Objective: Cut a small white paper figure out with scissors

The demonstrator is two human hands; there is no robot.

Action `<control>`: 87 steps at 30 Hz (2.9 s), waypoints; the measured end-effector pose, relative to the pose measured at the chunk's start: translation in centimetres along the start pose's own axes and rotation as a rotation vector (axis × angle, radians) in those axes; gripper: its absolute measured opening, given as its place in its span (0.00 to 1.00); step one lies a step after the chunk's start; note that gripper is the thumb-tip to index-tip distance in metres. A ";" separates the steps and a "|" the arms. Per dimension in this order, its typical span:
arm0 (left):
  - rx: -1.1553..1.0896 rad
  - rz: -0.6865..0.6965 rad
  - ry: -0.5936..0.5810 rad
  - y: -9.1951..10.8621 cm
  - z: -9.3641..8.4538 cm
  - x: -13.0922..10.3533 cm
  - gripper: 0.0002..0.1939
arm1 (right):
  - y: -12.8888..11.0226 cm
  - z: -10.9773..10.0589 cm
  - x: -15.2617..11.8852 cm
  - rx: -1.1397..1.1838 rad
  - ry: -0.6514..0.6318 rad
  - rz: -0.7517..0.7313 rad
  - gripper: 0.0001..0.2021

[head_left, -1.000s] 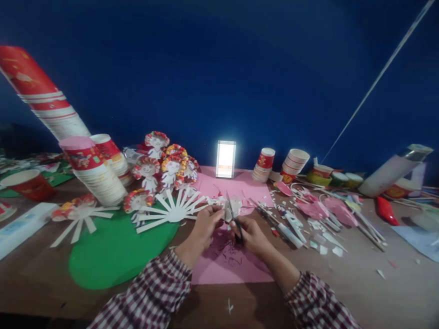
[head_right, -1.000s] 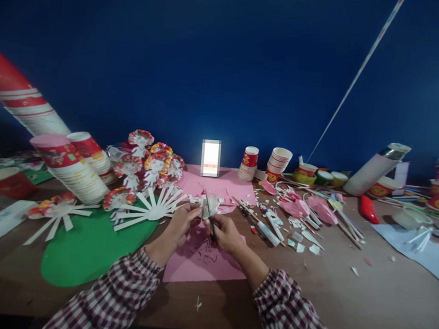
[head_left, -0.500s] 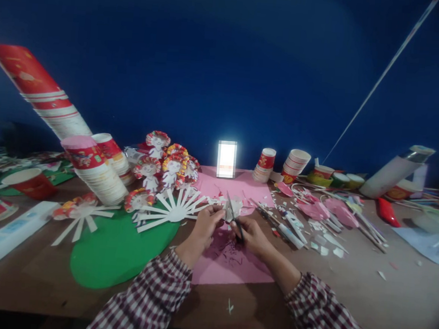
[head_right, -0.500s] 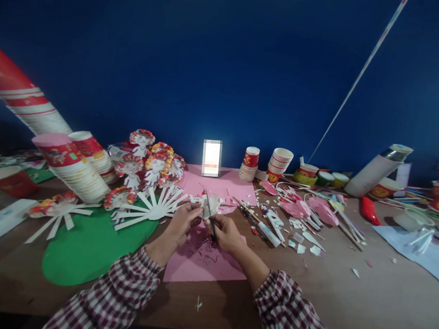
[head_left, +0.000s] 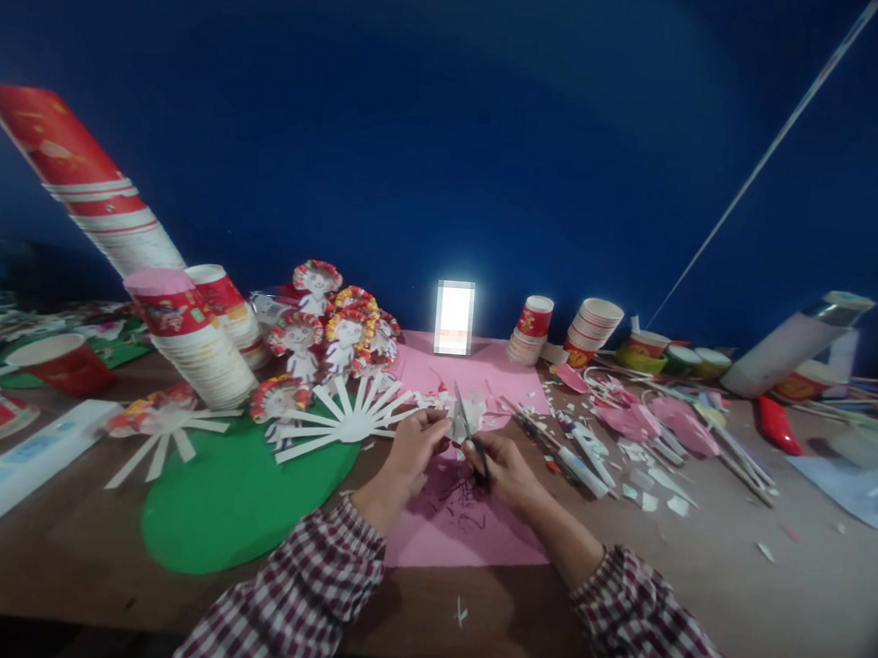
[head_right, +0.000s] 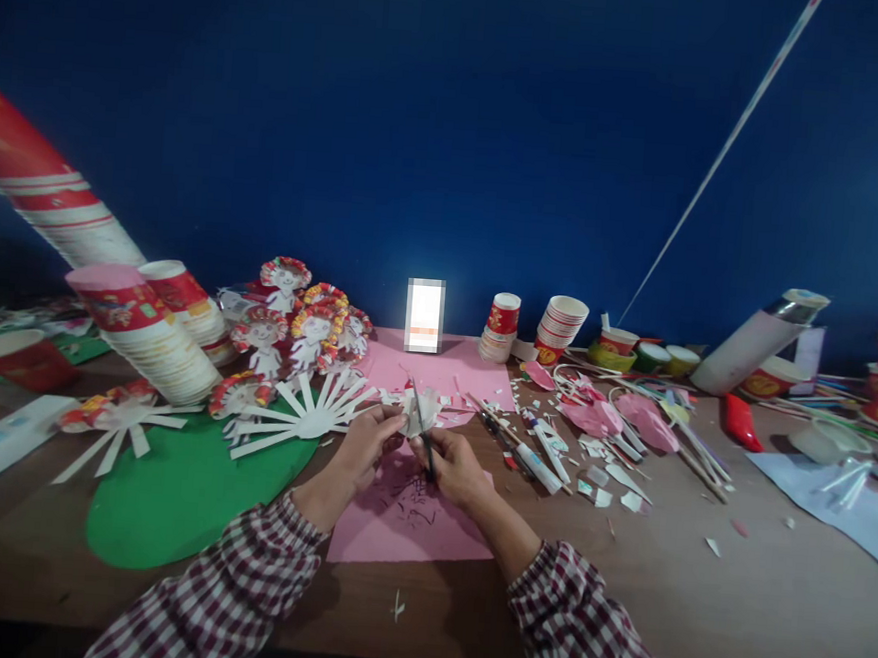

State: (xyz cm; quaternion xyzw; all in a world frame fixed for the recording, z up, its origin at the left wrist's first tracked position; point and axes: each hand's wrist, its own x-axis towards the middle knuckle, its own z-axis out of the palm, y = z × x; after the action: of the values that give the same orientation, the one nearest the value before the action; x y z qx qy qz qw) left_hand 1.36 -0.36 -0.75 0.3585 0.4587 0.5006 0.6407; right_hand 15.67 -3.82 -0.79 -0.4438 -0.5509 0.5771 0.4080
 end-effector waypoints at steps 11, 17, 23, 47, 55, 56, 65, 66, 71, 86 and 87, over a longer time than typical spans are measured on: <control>0.092 0.084 0.066 0.4 0.1 -0.2 0.09 | -0.6 0.0 -0.1 -0.040 0.002 -0.006 0.22; 0.082 0.090 0.067 0.1 0.0 -0.1 0.09 | -0.2 -0.2 0.0 -0.090 0.024 -0.012 0.21; 0.067 0.099 0.092 0.5 -0.3 0.3 0.10 | -0.1 0.1 -0.3 0.087 -0.026 0.037 0.21; 0.073 0.151 0.121 0.8 -1.1 0.8 0.14 | 0.0 -0.3 0.0 0.072 -0.047 0.014 0.22; 0.074 0.121 0.050 0.7 -0.7 0.5 0.14 | 0.0 -0.4 -0.1 0.078 -0.019 0.013 0.22; 0.065 0.101 0.040 0.7 -0.6 0.4 0.14 | 0.0 -0.4 -0.1 0.075 -0.016 0.012 0.21; 0.033 0.040 0.035 1.0 -0.5 0.1 0.16 | 0.1 -0.5 -0.1 0.080 -0.017 0.023 0.21; 0.038 0.042 0.031 1.0 -0.5 0.1 0.16 | 0.0 -0.5 -0.1 0.078 -0.016 0.023 0.21; 0.065 0.058 0.018 0.9 -0.6 0.2 0.15 | 0.0 -0.6 -0.1 0.057 -0.016 -0.002 0.21; 0.110 0.069 0.057 0.5 -0.9 0.4 0.13 | 0.5 -0.8 0.1 -0.008 -0.033 -0.012 0.20; 0.111 0.065 0.057 0.5 -0.8 0.4 0.13 | 0.5 -0.8 0.1 -0.011 -0.035 -0.015 0.19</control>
State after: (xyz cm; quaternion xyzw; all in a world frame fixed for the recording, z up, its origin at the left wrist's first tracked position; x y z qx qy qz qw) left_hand 0.43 0.18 -0.65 0.3938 0.4919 0.5049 0.5899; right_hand 16.44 -3.49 -1.32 -0.4316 -0.5646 0.5788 0.4000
